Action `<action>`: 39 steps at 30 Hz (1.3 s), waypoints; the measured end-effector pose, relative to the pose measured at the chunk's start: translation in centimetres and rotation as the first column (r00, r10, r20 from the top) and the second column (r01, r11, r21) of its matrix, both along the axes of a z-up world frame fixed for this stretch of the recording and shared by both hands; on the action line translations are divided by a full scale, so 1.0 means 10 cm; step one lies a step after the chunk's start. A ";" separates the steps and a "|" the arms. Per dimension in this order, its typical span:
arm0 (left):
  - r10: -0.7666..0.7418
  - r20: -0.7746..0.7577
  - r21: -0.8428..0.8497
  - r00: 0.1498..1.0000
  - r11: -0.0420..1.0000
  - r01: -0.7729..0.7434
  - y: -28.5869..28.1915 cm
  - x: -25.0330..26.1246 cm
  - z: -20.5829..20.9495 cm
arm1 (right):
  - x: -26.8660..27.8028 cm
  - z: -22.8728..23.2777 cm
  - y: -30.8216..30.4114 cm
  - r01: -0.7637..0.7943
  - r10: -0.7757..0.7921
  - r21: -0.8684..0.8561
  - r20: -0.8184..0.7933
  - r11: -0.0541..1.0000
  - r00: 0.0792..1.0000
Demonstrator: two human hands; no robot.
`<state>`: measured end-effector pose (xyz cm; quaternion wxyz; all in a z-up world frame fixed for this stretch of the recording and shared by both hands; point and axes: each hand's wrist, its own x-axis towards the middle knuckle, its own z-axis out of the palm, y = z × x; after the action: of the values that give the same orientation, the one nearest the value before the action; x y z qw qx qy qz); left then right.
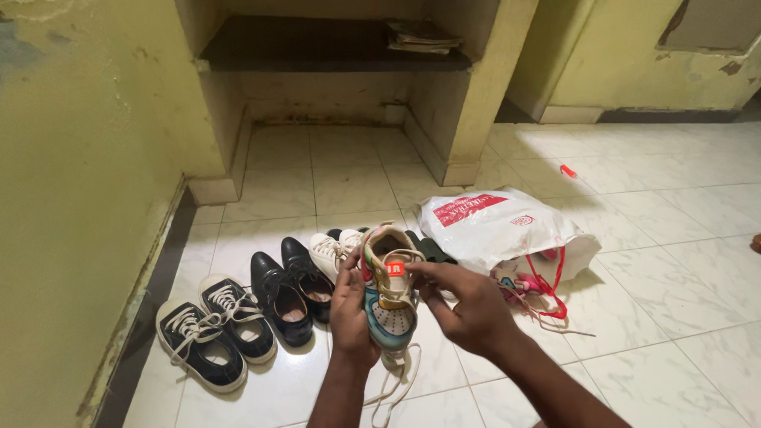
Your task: The person sits on the floor and threads white shoelaces through the eyelets of a small child's sneaker. They pull the laces tight, adjust the tongue, and tie a knot, repeating the process for the second shoe.
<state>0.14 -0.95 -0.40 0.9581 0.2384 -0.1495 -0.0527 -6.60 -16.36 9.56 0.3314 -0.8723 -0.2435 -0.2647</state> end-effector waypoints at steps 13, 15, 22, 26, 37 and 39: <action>0.273 0.577 0.670 0.770 0.381 -0.637 0.17 -0.09 0.27 | 0.22 0.16 -0.19 0.126 -0.115 -0.525 0.054 0.842 0.992; 0.139 0.672 0.698 0.727 0.209 -0.685 0.19 -0.18 0.39 | 0.22 0.14 -0.17 0.125 -0.127 -0.539 0.034 0.833 0.991; -0.009 0.567 0.819 0.824 0.114 -0.562 0.19 -0.20 0.49 | 0.17 0.08 -0.13 0.028 0.013 -0.503 0.079 0.864 0.997; -0.019 0.640 0.748 0.768 0.245 -0.617 0.21 -0.18 0.40 | 0.13 0.14 -0.09 0.040 -0.014 -0.474 0.058 0.879 0.998; 0.303 0.345 0.495 0.889 0.746 -0.446 0.09 -0.25 0.40 | -0.08 0.17 -0.06 0.170 -0.178 -0.089 -0.088 0.981 0.980; 0.458 0.384 0.357 0.802 0.727 -0.586 0.07 -0.29 0.39 | -0.11 0.02 -0.09 0.181 -0.175 0.002 -0.234 0.983 0.956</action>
<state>-2.78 -0.30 3.49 0.8192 0.4950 -0.1876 0.2207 -7.74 -17.25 9.77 0.3428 -0.9117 -0.1201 -0.1920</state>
